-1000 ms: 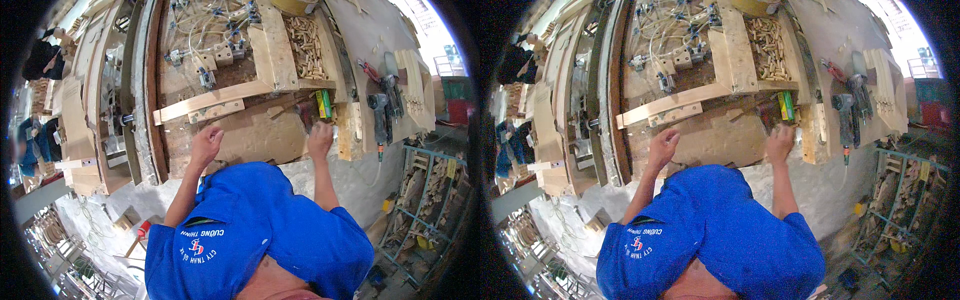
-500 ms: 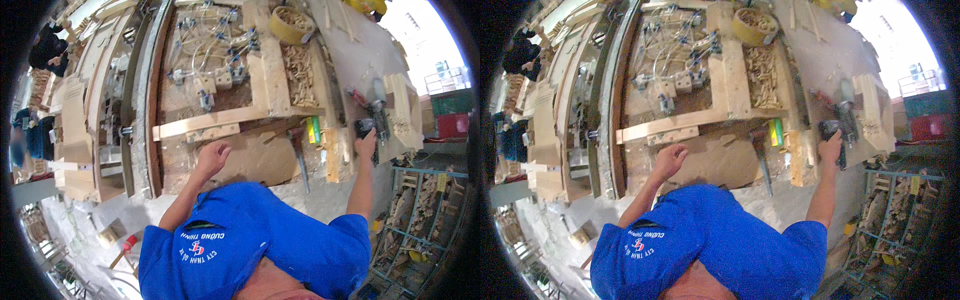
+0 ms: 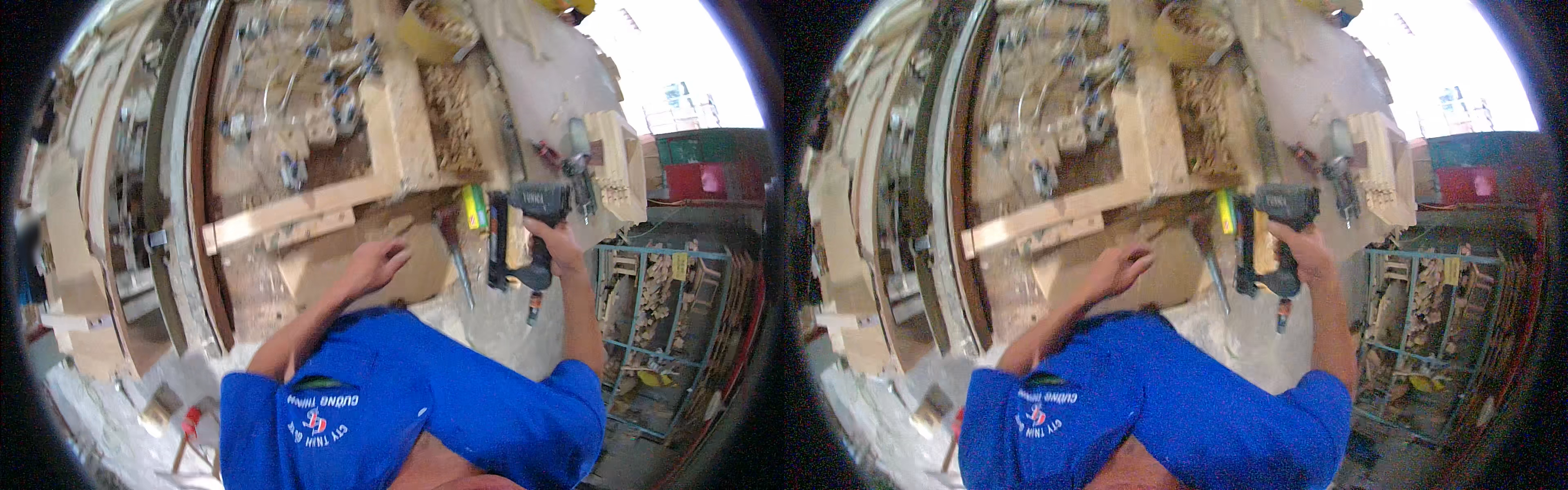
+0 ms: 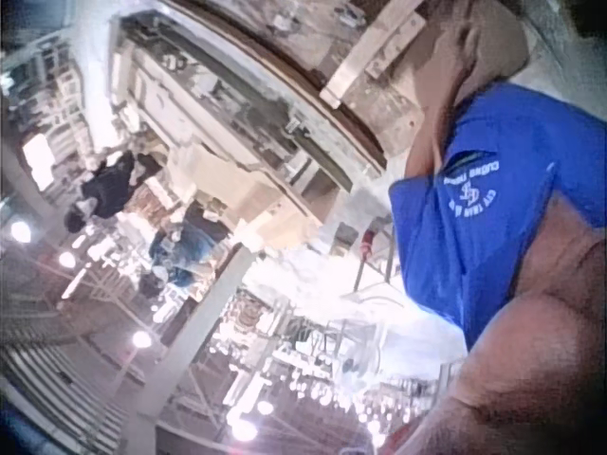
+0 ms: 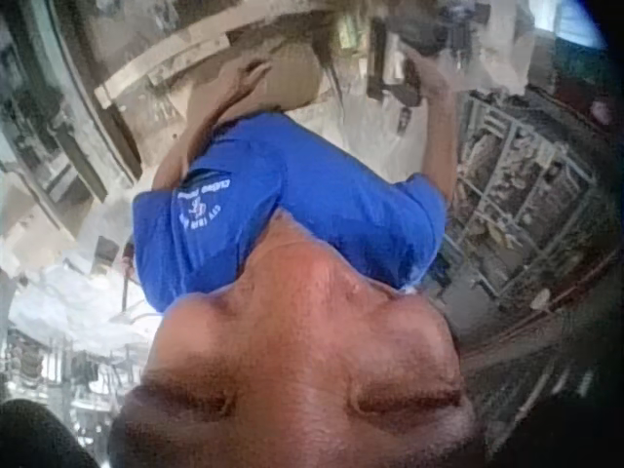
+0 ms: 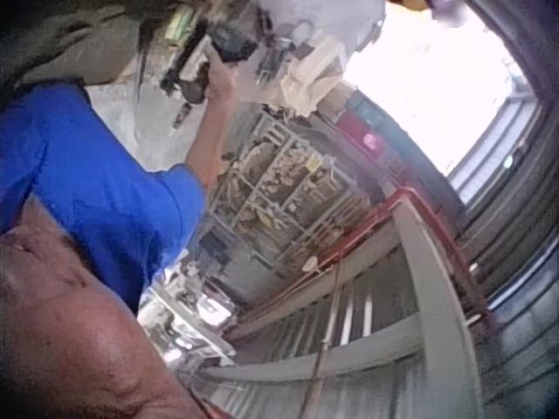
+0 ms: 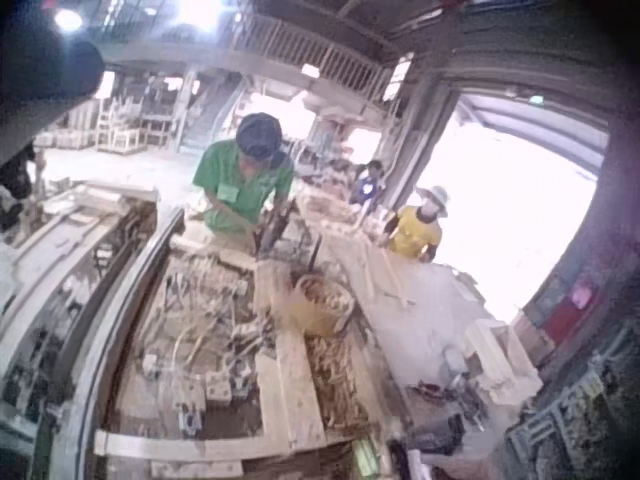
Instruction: The person assembles wooden chair frames by aligning parts on a jig, tapping them with a hammer, and securing them with a pneumatic nail gun. The process is repeated for multiple frames in a workshop setting.
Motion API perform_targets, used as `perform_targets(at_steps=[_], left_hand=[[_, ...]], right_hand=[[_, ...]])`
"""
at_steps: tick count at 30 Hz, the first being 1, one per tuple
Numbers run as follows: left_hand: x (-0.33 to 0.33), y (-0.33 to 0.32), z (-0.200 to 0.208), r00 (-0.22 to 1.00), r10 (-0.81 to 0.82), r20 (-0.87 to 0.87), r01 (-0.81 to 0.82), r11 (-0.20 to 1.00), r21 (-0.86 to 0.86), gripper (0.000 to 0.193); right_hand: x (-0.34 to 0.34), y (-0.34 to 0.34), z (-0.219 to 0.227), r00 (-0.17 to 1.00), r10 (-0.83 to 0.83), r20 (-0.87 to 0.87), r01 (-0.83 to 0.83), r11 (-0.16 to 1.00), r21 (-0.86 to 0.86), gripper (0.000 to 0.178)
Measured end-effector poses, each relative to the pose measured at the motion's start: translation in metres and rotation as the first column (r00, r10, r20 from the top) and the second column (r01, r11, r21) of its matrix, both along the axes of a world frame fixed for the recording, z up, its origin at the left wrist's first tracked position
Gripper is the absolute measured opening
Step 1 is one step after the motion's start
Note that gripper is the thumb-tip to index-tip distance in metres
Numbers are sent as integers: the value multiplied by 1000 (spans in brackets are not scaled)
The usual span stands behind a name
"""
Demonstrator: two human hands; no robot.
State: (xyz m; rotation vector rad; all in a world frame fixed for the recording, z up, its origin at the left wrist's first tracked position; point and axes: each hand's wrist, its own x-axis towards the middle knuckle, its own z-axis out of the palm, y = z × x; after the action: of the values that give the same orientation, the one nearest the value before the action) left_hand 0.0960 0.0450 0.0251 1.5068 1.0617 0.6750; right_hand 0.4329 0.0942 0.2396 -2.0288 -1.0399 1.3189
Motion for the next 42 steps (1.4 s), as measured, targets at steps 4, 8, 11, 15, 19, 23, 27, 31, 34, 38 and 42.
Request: perform_targets(at_steps=[4, 8, 11, 15, 19, 23, 27, 31, 34, 38, 42], left_hand=[[43, 18, 12, 925, -86, 370, 165, 968, -190, 42], [63, 22, -19, 790, 245, 563, 73, 873, -483, 33], [57, 43, -23, 785, 286, 549, 101, 816, -569, 30], [62, 52, -35, 697, 389, 602, -46, 862, -505, 30], [73, 52, -66, 728, 417, 544, -50, 824, -564, 35], [61, 56, -62, 766, 373, 523, 33, 790, -613, 37], [57, 57, -54, 728, 380, 570, 26, 816, -577, 35], [62, 58, -47, 680, 417, 603, 37, 802, -596, 35], [57, 63, -34, 644, 427, 635, 77, 789, -610, 35], [55, 62, -24, 612, 470, 636, 10, 800, -600, 25], [54, 62, -30, 602, 462, 652, -4, 818, -576, 27]], right_hand=[[-91, 7, -55, 937, 27, -348, -35, 999, -18, 24], [-125, 31, -106, 947, 63, -316, -80, 996, -42, 22], [-134, 56, -127, 965, 72, -253, -92, 993, -68, 23], [-150, 83, -129, 973, 120, -198, -150, 978, -146, 20], [-165, 93, -130, 973, 119, -197, -156, 971, -184, 13], [-170, 99, -135, 977, 142, -161, -172, 965, -197, 18], [-174, 101, -136, 980, 171, -98, -188, 959, -211, 20], [-185, 108, -129, 970, 238, -51, -243, 934, -263, 19], [-195, 116, -118, 965, 260, -21, -253, 916, -313, 18], [-197, 116, -121, 958, 284, 21, -265, 917, -299, 13], [-189, 106, -123, 960, 274, 55, -251, 932, -260, 13]])
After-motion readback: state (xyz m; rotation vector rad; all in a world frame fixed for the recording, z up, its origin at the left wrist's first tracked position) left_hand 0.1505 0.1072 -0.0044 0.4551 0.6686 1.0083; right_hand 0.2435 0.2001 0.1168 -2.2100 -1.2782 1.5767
